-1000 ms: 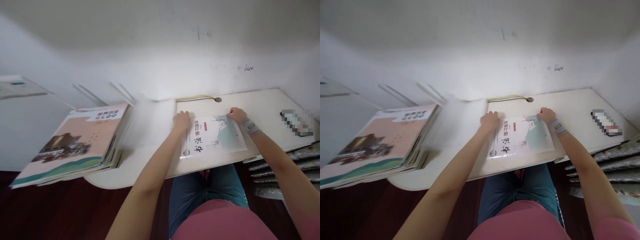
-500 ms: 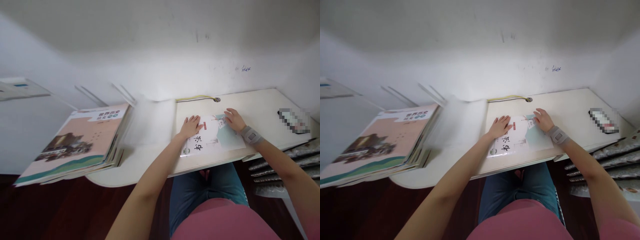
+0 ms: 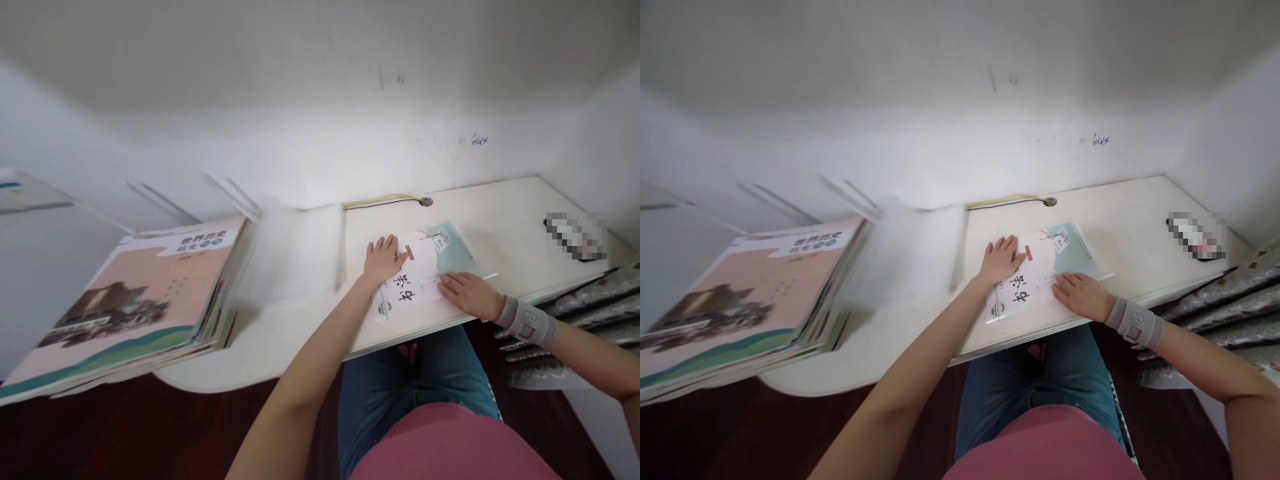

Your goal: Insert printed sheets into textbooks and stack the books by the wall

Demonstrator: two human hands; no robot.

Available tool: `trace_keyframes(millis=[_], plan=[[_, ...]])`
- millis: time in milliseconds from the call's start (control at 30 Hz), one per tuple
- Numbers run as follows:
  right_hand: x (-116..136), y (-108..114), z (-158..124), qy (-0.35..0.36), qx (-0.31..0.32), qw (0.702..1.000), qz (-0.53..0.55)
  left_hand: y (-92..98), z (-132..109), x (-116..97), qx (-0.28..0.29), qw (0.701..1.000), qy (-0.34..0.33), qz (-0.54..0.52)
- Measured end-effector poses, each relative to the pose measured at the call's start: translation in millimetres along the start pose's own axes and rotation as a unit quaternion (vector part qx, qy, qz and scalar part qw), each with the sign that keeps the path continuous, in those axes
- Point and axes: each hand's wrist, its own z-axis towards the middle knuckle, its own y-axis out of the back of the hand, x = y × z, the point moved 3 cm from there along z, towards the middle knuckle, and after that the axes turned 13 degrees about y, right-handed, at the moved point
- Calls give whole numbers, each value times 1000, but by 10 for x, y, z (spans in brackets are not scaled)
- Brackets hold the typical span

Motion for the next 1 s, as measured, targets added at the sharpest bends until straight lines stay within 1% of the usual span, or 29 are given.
trace_keyframes(millis=[133, 200, 267, 300, 367, 433, 467, 533, 600, 633, 667, 733, 800, 900, 1000], plan=[[-147, -139, -32, -58, 9, 997, 47, 49, 56, -104, 11, 1000, 12, -26], [-313, -239, -138, -73, 5, 995, 66, 126, 103, -152, -16, 998, 20, -56], [-568, -346, -300, -88, 6, 993, 75, 207, 132, -189, -55, 995, 21, -86], [-726, -398, -394, -99, 8, 992, 73, 232, 131, -202, -65, 993, 17, -97], [-1076, -496, -590, -125, 12, 990, 69, 235, 79, -216, -57, 993, -4, -107], [-1444, -584, -775, -159, 16, 985, 63, 188, -64, -210, -32, 994, -37, -99], [-1629, -625, -863, -190, 19, 980, 63, 155, -174, -200, -19, 994, -57, -88], [-1962, -694, -1006, -230, 23, 971, 57, 78, -460, -157, 12, 994, -91, -57], [-2241, -748, -1117, -270, 25, 961, 52, 1, -797, -97, 55, 989, -134, -31], [-2354, -768, -1159, -284, 26, 957, 50, -28, -962, -62, 65, 986, -152, -16], [-2449, -786, -1191, -295, 26, 954, 49, -46, -1106, -18, 59, 986, -153, -5], [-2582, -816, -1233, -306, 26, 951, 49, -71, -1322, 58, 49, 989, -142, 13], [-2649, -846, -1254, -311, 29, 948, 53, -74, -1429, 98, 32, 992, -125, 18], [-2669, -887, -1272, -319, 39, 945, 64, -59, -1446, 82, 12, 993, -113, 15], [-2684, -883, -1305, -333, 55, 938, 77, -52, -1429, 33, -1, 992, -126, 12]])
